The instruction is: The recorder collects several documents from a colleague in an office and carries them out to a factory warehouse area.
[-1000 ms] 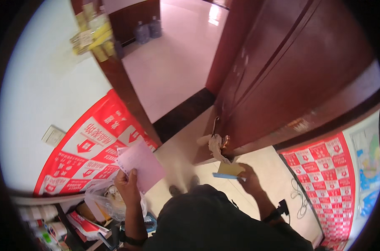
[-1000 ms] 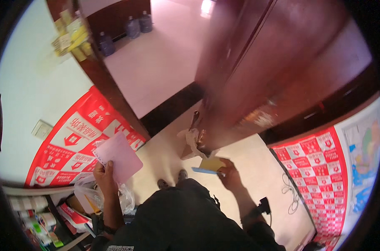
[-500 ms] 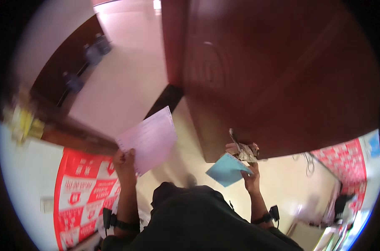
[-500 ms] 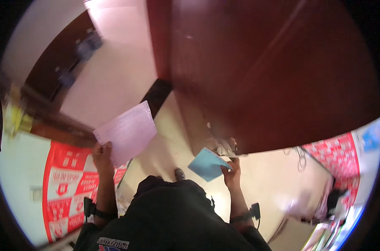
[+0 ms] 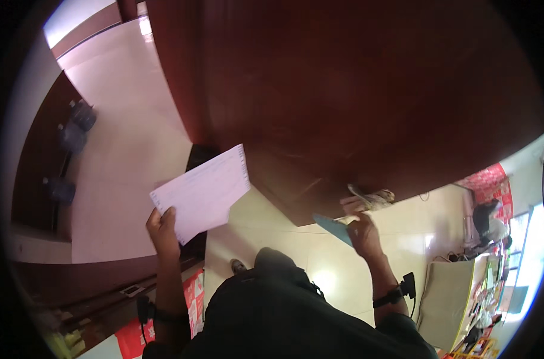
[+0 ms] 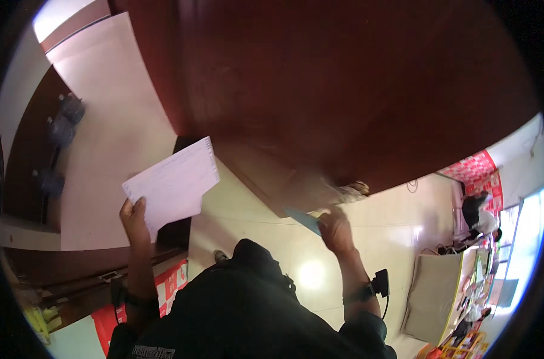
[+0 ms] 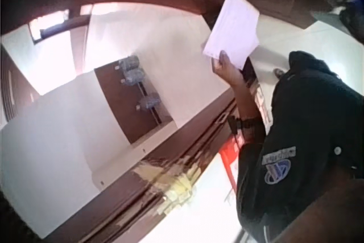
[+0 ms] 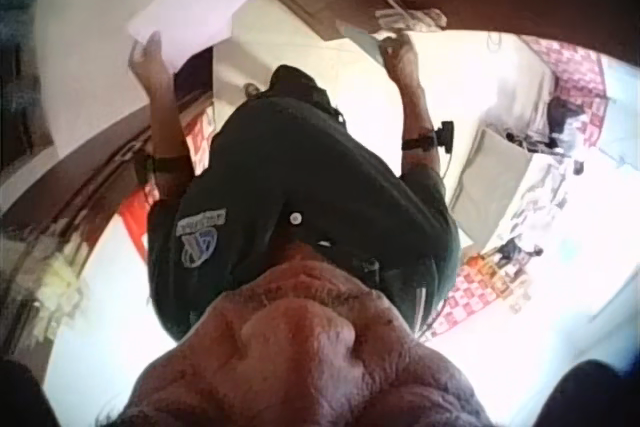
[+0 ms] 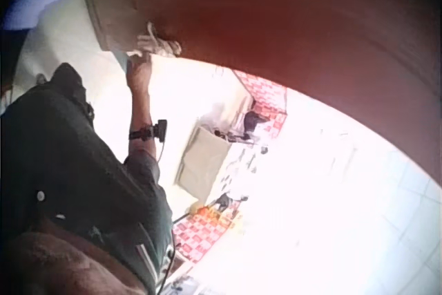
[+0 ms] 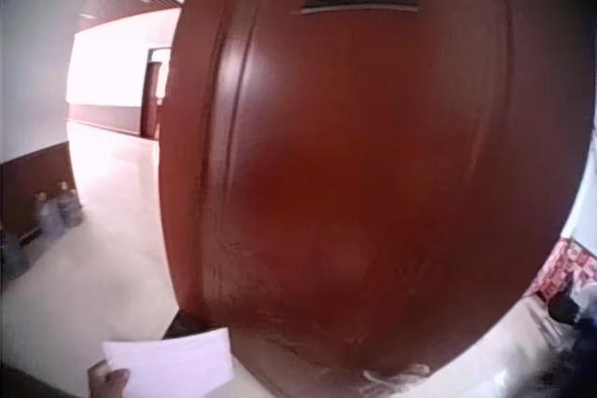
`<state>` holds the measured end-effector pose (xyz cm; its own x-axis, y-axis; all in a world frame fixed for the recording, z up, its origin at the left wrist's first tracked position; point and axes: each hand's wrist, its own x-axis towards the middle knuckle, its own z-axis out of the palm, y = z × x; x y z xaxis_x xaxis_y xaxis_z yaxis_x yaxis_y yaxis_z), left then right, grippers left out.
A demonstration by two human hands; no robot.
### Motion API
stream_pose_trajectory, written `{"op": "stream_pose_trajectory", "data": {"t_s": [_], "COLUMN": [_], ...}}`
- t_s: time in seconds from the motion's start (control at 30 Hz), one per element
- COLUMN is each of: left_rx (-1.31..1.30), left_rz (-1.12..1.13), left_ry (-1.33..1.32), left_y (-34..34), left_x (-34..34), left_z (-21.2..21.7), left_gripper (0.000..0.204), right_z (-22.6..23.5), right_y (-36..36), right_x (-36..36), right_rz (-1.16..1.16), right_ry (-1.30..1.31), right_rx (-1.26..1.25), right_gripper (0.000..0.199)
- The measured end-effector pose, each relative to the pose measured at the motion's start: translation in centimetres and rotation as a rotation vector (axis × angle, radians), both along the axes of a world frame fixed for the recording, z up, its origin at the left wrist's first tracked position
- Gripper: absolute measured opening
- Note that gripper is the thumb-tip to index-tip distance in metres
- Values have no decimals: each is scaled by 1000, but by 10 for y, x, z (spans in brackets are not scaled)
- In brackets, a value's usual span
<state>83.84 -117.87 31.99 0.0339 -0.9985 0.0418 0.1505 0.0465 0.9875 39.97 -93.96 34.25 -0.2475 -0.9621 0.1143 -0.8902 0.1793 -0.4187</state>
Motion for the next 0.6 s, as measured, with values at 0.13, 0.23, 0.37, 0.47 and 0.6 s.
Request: {"op": "stream_pose_trajectory", "data": {"t_s": [0.13, 0.23, 0.37, 0.47, 0.6], "left_rx": [-38, -63, -64, -10, 48], "left_rz": [17, 19, 40, 111, 101], "left_ry": [-22, 137, 138, 30, 48], "left_y": [-53, -72, -88, -115, -132], "left_x": [-1, -9, -8, -13, -15], "left_z": [-16, -18, -24, -16, -32], "left_gripper": [18, 19, 20, 20, 18], "right_z": [20, -1, -15, -26, -37], "right_y": [-50, -39, -22, -10, 7], "right_x": [7, -20, -42, -69, -83], "right_rz": [-97, -193, -303, -337, -403], "right_ry": [323, 427, 460, 482, 365], "right_rx": [-155, -37, 91, 188, 294], "right_gripper": [10, 10, 9, 17, 20]}}
